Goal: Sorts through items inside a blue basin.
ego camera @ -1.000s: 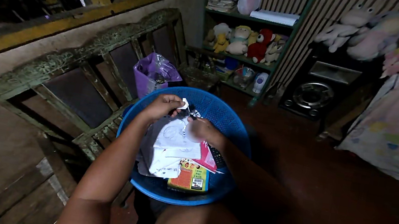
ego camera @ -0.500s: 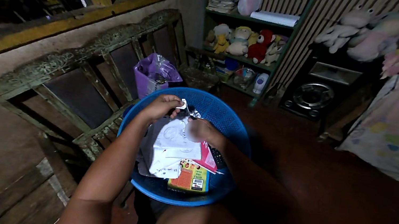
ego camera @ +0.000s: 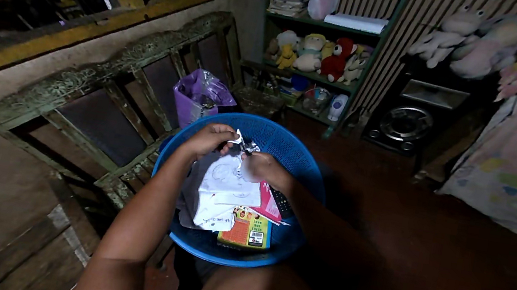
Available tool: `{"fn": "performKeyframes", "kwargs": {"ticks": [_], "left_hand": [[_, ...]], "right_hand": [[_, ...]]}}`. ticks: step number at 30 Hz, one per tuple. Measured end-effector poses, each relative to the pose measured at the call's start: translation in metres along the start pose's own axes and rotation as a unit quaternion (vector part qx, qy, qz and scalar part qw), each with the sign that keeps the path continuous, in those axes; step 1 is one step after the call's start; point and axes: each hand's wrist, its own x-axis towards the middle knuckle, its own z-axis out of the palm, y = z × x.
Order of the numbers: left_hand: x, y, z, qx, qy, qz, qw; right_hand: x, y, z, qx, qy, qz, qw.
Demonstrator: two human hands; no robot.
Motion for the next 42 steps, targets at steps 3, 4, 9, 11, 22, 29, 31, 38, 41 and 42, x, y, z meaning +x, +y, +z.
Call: {"fn": "performKeyframes", "kwargs": {"ticks": [3, 4, 9, 11, 22, 29, 31, 38, 41, 42], "left_hand": [[0.002, 0.000, 0.000, -0.004, 0.035, 0.007, 0.999], [0.002, 0.000, -0.001, -0.003, 0.048, 0.012, 0.999], [0.005, -0.002, 0.000, -0.018, 0.114, 0.021, 0.993], [0.006, -0.002, 0.000, -0.024, 0.126, 0.022, 0.992], [0.005, -0.001, 0.011, -0.010, 0.117, 0.031, 0.993], [0.007, -0.001, 0.014, -0.016, 0.134, 0.032, 0.990], [0.007, -0.002, 0.014, -0.016, 0.137, 0.041, 0.990], [0.006, -0.004, 0.017, 0.028, 0.102, 0.041, 0.994], [0.011, -0.005, 0.016, 0.036, 0.096, 0.033, 0.994], [0.012, -0.006, 0.015, 0.035, 0.094, 0.035, 0.994]], "right_hand": [[0.000, 0.001, -0.001, 0.004, 0.002, -0.001, 1.000], [0.000, 0.002, -0.001, 0.012, 0.002, -0.004, 1.000], [0.002, 0.006, -0.002, 0.017, -0.018, 0.003, 1.000], [0.002, 0.005, -0.001, 0.016, -0.025, 0.007, 1.000], [0.002, 0.006, 0.000, 0.011, -0.007, 0.010, 1.000], [0.001, 0.005, -0.002, 0.020, -0.017, 0.013, 1.000], [0.001, 0.006, -0.002, 0.015, -0.017, 0.014, 1.000], [-0.002, -0.002, 0.000, 0.007, 0.016, 0.011, 1.000], [-0.002, -0.001, -0.002, 0.006, 0.028, -0.003, 1.000], [-0.002, -0.002, -0.002, 0.002, 0.030, -0.002, 1.000]]}}
